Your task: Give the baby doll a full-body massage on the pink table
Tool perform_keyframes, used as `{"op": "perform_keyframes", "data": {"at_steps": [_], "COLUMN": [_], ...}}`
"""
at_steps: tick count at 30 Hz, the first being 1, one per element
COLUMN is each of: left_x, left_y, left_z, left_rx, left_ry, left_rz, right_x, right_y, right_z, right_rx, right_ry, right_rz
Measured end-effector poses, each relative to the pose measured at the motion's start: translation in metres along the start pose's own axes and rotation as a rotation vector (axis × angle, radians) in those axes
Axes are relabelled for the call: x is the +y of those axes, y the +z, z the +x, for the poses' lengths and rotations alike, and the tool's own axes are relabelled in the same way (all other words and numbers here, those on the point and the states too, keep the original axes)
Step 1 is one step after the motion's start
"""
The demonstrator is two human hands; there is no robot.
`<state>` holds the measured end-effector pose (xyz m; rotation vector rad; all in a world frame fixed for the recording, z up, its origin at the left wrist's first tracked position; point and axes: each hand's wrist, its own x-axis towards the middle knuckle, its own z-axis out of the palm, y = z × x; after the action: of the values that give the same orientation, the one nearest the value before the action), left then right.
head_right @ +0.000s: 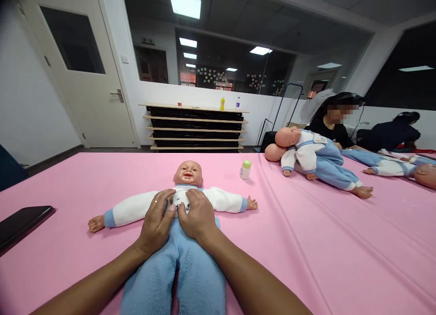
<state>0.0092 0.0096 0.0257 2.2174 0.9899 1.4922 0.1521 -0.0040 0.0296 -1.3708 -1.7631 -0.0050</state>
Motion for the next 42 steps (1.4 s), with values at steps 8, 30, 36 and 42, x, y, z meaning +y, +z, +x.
{"op": "perform_keyframes", "data": {"at_steps": [8,30,36,42], "left_x": [0.001,-0.026,-0.027,-0.014], "left_y": [-0.008,0.013,0.009,0.003], "left_z": [0.01,0.0,-0.004,-0.003], "left_rx": [-0.494,-0.141,0.032,0.014], "left_ry": [0.221,-0.159,-0.164,-0.011], "left_rz": [0.038,0.143,0.024,0.003], "right_x": [0.011,0.0,-0.007,-0.009], "right_y": [0.002,-0.009,-0.017,-0.015], "right_z": [-0.005,-0.006,-0.001,0.007], "right_rx": [0.183,0.088,-0.183,-0.267], "right_ry": [0.049,-0.187,-0.421,-0.4], "right_rz": [-0.018,0.184,0.186,0.142]}}
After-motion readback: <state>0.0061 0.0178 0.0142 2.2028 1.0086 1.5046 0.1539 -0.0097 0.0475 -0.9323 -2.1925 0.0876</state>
